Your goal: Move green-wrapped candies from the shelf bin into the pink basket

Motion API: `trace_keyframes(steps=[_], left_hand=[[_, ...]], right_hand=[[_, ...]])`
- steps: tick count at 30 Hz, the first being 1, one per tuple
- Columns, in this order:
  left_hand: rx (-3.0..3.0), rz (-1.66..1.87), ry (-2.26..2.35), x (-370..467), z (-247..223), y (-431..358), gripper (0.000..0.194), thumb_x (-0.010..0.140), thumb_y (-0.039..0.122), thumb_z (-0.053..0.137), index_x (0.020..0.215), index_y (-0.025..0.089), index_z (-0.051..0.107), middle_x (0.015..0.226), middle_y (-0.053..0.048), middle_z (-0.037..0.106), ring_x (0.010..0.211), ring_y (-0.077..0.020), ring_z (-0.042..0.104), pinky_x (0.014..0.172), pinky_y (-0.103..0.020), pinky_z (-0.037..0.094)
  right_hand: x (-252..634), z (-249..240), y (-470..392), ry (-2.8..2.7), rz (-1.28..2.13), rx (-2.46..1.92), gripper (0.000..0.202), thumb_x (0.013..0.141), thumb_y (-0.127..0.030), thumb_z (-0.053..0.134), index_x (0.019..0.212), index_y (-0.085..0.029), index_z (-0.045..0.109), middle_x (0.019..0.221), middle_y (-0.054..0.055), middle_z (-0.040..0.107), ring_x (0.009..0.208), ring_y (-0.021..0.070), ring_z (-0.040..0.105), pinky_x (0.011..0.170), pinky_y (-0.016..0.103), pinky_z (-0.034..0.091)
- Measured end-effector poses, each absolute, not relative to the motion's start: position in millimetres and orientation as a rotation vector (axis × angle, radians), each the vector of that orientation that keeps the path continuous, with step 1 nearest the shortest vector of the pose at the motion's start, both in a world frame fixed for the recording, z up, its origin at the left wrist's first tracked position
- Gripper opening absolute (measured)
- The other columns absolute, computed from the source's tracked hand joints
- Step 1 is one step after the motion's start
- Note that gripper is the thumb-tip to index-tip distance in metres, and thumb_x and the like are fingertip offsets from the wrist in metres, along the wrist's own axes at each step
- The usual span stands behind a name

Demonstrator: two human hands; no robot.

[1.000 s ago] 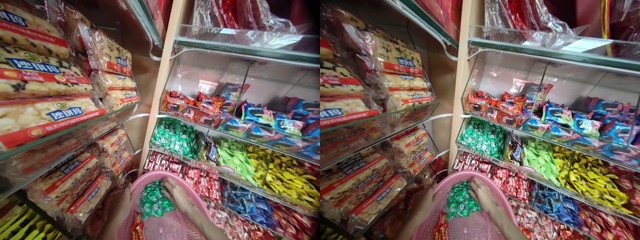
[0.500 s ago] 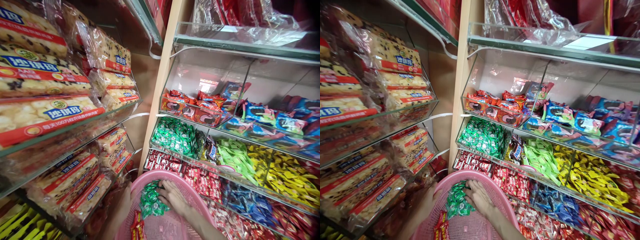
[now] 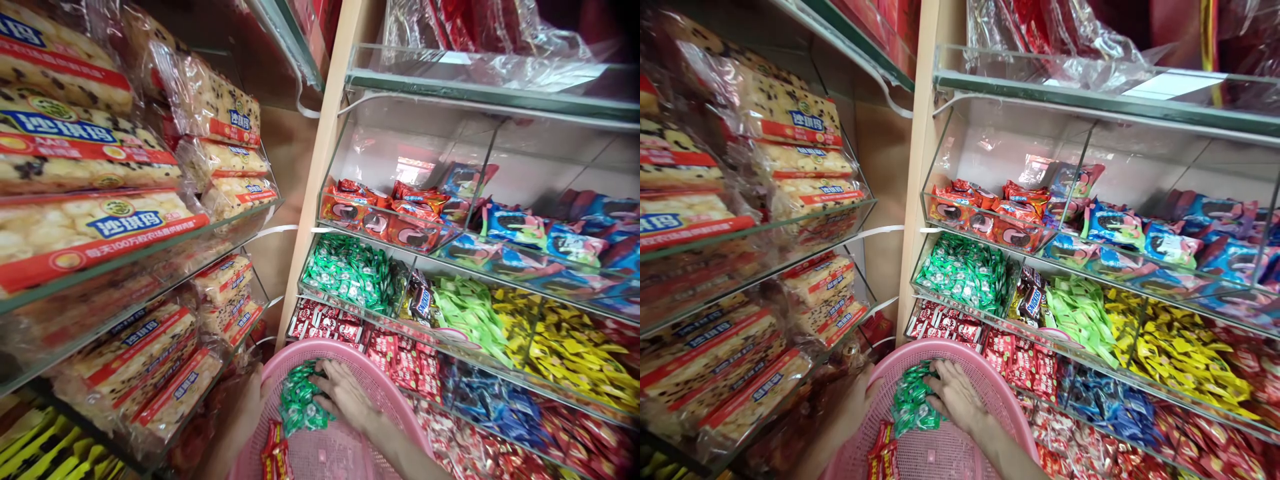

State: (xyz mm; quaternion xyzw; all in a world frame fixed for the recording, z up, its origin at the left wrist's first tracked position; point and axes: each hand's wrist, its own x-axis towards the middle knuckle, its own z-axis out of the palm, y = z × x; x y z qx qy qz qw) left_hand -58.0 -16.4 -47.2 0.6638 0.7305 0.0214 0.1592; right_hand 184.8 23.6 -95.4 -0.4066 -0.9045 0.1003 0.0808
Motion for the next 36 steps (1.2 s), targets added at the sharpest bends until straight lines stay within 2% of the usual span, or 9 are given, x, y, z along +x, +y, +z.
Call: trace_keyframes(steps=[5,16,22,25,30,33,36], left_hand=[[1.916,0.087,2.093,-59.0,-52.0,-15.4,0.035,0.095,0.031,0.031,0.11,0.015,0.058,0.099,-0.013,0.072,0.097,-0.0238,0.069,0.078,-0.032,0.047],[1.922,0.11,2.1,-59.5,-54.4,-15.5,0.035,0.095,0.031,0.033,0.114,0.015,0.059,0.102,-0.014,0.072,0.099,-0.0231,0.068,0.081,-0.032,0.047],[1.901,0.083,2.109,-59.6,-52.8,-16.5,0.036,0.095,0.032,0.033,0.115,0.016,0.058,0.101,-0.014,0.072,0.1,-0.0227,0.068,0.081,-0.031,0.047],[1.908,0.077,2.108,-59.6,-53.1,-16.2,0.036,0.095,0.031,0.033,0.114,0.015,0.059,0.099,-0.013,0.072,0.099,-0.0236,0.068,0.079,-0.032,0.047],[1.917,0.059,2.124,-60.2,-55.5,-14.2,0.036,0.095,0.03,0.033,0.118,0.016,0.057,0.106,-0.013,0.071,0.103,-0.0229,0.067,0.082,-0.032,0.047],[1.916,0.092,2.104,-60.6,-55.8,-13.7,0.036,0.095,0.031,0.033,0.116,0.016,0.057,0.108,-0.013,0.07,0.103,-0.0217,0.066,0.082,-0.03,0.046],[1.896,0.097,2.085,-60.6,-55.2,-14.1,0.035,0.095,0.031,0.032,0.113,0.016,0.059,0.104,-0.012,0.071,0.101,-0.0219,0.067,0.08,-0.029,0.046]], right_hand=[[186.9,-91.8,22.1,-2.682,0.305,-1.209,0.03,0.093,-0.036,0.053,0.121,-0.031,0.06,0.128,0.005,0.053,0.114,0.0235,0.05,0.097,0.04,0.041],[186.5,-87.5,24.0,-2.706,0.237,-1.177,0.026,0.094,-0.035,0.051,0.117,-0.033,0.063,0.124,0.003,0.056,0.108,0.0225,0.052,0.094,0.038,0.041],[172.2,-84.7,27.4,-2.647,0.232,-1.209,0.017,0.093,-0.032,0.054,0.105,-0.027,0.065,0.115,0.004,0.057,0.104,0.0226,0.052,0.088,0.035,0.043],[169.4,-87.5,28.5,-2.618,0.24,-1.237,0.013,0.092,-0.03,0.056,0.101,-0.025,0.064,0.115,0.005,0.056,0.106,0.0226,0.051,0.089,0.036,0.043],[174.6,-87.8,28.7,-2.619,0.211,-1.166,0.023,0.09,-0.036,0.059,0.11,-0.025,0.061,0.117,0.006,0.056,0.107,0.0235,0.051,0.091,0.037,0.043],[175.5,-71.8,30.2,-2.591,0.137,-1.12,0.028,0.094,-0.04,0.052,0.115,-0.024,0.059,0.113,0.008,0.057,0.102,0.0231,0.054,0.088,0.036,0.044],[172.2,-38.3,35.3,-2.523,0.042,-1.07,0.029,0.098,-0.039,0.042,0.112,-0.023,0.061,0.106,0.009,0.059,0.097,0.0225,0.055,0.083,0.036,0.044]])
